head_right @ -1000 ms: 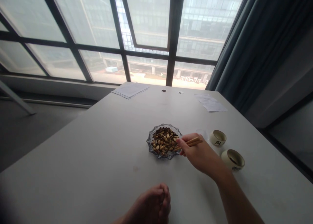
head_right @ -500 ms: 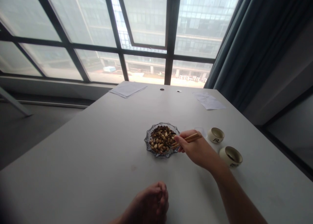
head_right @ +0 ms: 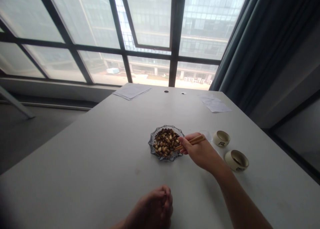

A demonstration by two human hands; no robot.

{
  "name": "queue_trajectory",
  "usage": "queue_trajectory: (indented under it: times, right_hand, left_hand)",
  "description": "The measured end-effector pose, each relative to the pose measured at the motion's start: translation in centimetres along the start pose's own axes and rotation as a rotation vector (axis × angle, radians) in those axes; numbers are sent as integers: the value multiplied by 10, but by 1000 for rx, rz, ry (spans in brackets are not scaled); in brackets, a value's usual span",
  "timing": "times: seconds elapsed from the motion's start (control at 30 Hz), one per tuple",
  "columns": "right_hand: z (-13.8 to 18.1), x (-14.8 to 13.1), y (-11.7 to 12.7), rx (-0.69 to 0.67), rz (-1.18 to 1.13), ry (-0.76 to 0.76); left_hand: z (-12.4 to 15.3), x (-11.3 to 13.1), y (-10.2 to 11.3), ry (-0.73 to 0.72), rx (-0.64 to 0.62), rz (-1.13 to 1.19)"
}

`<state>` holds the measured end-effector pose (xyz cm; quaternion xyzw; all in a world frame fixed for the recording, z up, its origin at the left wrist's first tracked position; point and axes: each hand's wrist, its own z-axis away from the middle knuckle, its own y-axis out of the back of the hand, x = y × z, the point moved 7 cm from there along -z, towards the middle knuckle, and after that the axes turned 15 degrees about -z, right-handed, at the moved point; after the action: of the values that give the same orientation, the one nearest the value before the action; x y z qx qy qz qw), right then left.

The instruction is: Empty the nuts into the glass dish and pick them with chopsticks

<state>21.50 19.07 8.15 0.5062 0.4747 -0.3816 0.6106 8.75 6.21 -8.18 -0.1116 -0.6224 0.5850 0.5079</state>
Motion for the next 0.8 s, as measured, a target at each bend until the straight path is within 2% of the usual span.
queue_trajectory:
  times: [0.47,0.8]
  right_hand:
    - [1,-4,2,-20,60,0]
    - [-2,1,6,50,-17,16]
  left_hand:
    - [1,1,-1,23,16,18]
    - [3,1,-1,1,49,4]
